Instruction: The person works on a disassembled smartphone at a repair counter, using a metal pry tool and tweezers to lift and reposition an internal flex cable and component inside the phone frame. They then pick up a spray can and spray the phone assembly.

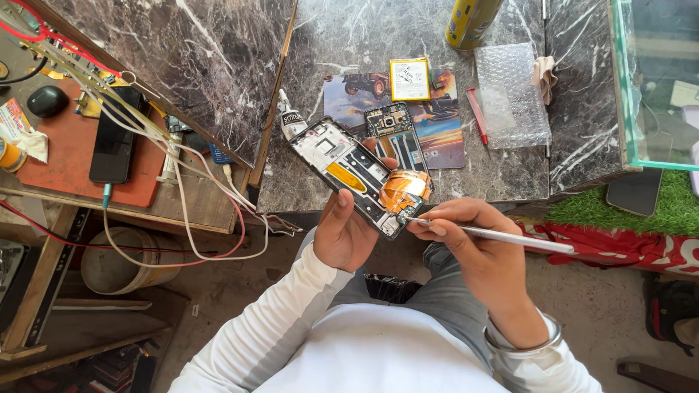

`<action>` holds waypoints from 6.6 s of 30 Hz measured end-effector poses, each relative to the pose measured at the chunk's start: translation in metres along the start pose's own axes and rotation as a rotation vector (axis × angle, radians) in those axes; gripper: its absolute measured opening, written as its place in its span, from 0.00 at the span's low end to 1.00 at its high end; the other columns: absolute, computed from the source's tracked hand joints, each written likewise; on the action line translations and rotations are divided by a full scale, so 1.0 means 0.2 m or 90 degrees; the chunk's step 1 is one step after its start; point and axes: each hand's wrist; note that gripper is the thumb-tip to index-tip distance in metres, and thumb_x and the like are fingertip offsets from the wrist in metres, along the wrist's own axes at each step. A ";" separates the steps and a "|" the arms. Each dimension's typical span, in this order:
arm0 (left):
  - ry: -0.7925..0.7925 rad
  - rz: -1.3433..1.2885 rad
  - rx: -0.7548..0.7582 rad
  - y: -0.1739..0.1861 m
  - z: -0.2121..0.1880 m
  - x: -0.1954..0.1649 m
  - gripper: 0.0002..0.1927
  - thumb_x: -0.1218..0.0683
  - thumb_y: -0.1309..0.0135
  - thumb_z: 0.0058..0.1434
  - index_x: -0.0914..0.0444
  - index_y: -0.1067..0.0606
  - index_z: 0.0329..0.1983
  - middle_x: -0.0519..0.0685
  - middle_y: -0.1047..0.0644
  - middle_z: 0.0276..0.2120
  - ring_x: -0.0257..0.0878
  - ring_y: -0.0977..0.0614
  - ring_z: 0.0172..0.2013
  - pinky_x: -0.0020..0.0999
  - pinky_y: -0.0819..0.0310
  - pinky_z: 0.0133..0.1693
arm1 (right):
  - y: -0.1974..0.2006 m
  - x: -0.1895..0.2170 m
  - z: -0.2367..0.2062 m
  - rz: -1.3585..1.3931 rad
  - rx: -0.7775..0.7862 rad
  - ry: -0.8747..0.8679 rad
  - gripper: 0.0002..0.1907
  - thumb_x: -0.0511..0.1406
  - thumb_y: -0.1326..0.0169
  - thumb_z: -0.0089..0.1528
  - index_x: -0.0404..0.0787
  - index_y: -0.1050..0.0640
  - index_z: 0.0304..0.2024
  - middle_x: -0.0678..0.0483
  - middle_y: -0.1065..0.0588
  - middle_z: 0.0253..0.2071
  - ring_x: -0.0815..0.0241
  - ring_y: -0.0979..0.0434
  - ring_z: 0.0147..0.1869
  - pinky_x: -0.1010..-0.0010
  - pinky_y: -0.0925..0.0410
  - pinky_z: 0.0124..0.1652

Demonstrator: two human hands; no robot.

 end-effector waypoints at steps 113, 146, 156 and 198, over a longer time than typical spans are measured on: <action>-0.026 0.147 0.030 -0.10 -0.04 0.03 0.55 0.70 0.48 0.60 0.56 0.64 0.83 0.49 0.39 0.68 0.48 0.34 0.71 0.50 0.38 0.72 | -0.04 -0.08 -0.10 0.067 -0.129 0.229 0.10 0.33 0.45 0.71 0.33 0.30 0.50 0.41 0.24 0.48 0.53 0.18 0.47 0.60 0.22 0.55; 0.090 -0.011 0.017 -0.16 -0.03 -0.06 0.41 0.54 0.45 0.73 0.66 0.50 0.82 0.56 0.26 0.58 0.47 0.21 0.58 0.42 0.24 0.61 | 0.07 0.08 -0.15 0.010 0.029 0.048 0.13 0.27 0.59 0.69 0.26 0.22 0.45 0.50 0.29 0.32 0.70 0.38 0.31 0.81 0.48 0.29; 0.070 0.041 0.049 -0.14 -0.03 -0.03 0.37 0.54 0.48 0.75 0.64 0.48 0.81 0.54 0.26 0.59 0.46 0.21 0.58 0.42 0.26 0.62 | 0.06 0.09 -0.14 0.007 0.026 0.046 0.13 0.28 0.59 0.71 0.27 0.22 0.47 0.51 0.29 0.30 0.71 0.38 0.30 0.81 0.48 0.29; 0.017 0.327 -0.109 0.49 0.40 0.07 0.16 0.55 0.48 0.74 0.67 0.28 0.61 0.51 0.23 0.54 0.37 0.24 0.56 0.35 0.32 0.61 | -0.07 -0.01 0.41 -0.586 0.111 0.333 0.11 0.30 0.35 0.60 0.39 0.21 0.45 0.52 0.18 0.42 0.56 0.16 0.40 0.69 0.26 0.36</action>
Point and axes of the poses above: each hand's wrist, its own z-axis towards the middle knuckle, its own y-axis out of the back of the hand, x = y × z
